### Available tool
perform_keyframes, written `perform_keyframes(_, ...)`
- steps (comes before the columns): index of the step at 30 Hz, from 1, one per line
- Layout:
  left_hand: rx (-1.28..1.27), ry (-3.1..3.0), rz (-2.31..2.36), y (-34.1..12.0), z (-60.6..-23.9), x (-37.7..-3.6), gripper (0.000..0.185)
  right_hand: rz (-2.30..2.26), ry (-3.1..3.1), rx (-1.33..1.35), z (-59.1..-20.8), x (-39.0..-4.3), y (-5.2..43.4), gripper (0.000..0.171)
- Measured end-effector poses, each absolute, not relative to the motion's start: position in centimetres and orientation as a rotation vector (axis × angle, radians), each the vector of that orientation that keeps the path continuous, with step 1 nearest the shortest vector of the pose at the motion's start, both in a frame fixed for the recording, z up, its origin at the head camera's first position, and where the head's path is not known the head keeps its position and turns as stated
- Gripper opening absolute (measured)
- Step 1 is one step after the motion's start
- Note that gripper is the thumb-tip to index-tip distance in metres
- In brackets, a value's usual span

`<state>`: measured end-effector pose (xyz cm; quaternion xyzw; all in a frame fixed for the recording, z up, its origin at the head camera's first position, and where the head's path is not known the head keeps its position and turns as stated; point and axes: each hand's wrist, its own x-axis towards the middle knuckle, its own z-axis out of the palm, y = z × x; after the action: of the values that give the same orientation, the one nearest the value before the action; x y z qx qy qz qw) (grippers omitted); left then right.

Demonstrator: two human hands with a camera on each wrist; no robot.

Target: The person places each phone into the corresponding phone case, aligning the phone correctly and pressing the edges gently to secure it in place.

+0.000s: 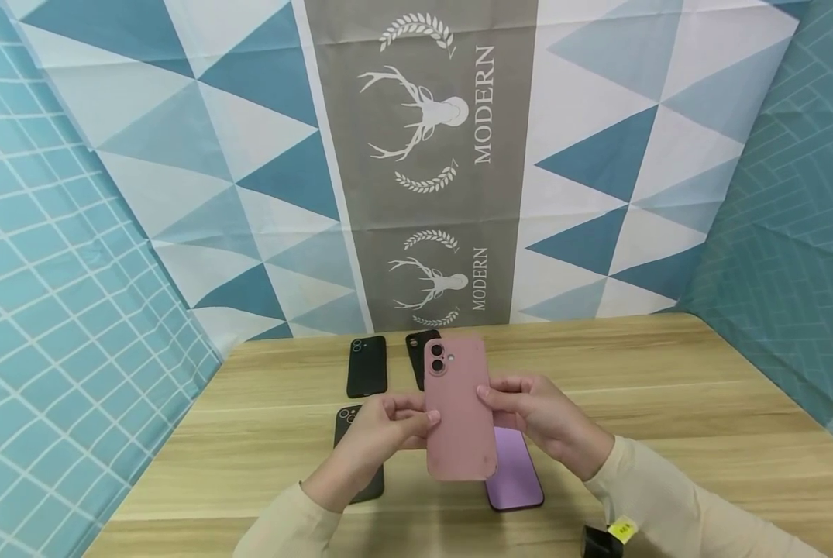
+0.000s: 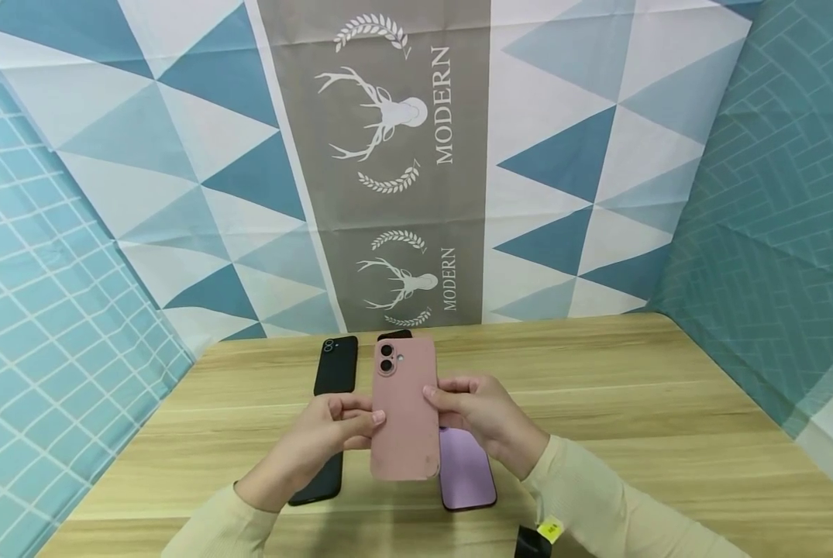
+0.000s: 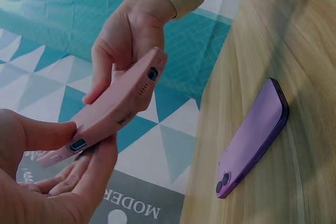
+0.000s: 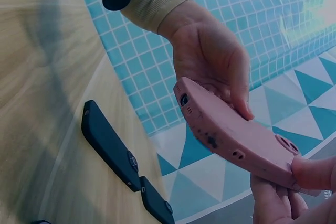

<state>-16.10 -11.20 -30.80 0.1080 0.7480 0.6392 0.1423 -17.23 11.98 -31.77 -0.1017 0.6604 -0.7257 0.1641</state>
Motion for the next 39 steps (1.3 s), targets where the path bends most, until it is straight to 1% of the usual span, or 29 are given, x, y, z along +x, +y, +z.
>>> perform_keyframes(3, 0.292, 2.189, 1.86, -11.1, -30.9, -16.3, 0.034, -2.068, 1.883, -0.282, -31.9, -17.2, 11.9, 0.021)
perform_keyframes(8, 0.202, 2.248, 1.965, -10.8, -30.7, -16.4, 0.03, -2.058, 1.882, -0.291, -32.1, -17.0, 11.6, 0.029)
perform_keyframes(14, 0.129, 2.27, 2.001, -10.7, -30.6, -15.9, 0.027, -2.049, 1.838, -0.305, -32.2, -17.1, 11.5, 0.024)
perform_keyframes(20, 0.114, 2.238, 2.032, -10.5, -30.7, -15.9, 0.029, -2.013, 1.873, -0.309, -32.1, -17.2, 11.8, 0.039)
perform_keyframes(22, 0.117, 2.227, 2.034, -10.6, -30.8, -15.8, 0.03, -2.016, 1.885, -0.298, -31.9, -17.3, 11.8, 0.038)
perform_keyframes(29, 0.186, 2.128, 1.986, -10.9, -31.5, -15.6, 0.036, -2.029, 1.886, -0.31, -32.0, -17.3, 11.9, 0.02)
perform_keyframes(33, 0.231, 2.113, 1.94, -11.2, -31.6, -15.7, 0.036, -2.038, 1.88, -0.318, -32.2, -17.1, 12.0, 0.012)
perform_keyframes(39, 0.278, 2.165, 1.927, -11.4, -30.8, -16.3, 0.034, -2.062, 1.886, -0.317, -32.2, -16.9, 11.7, 0.009)
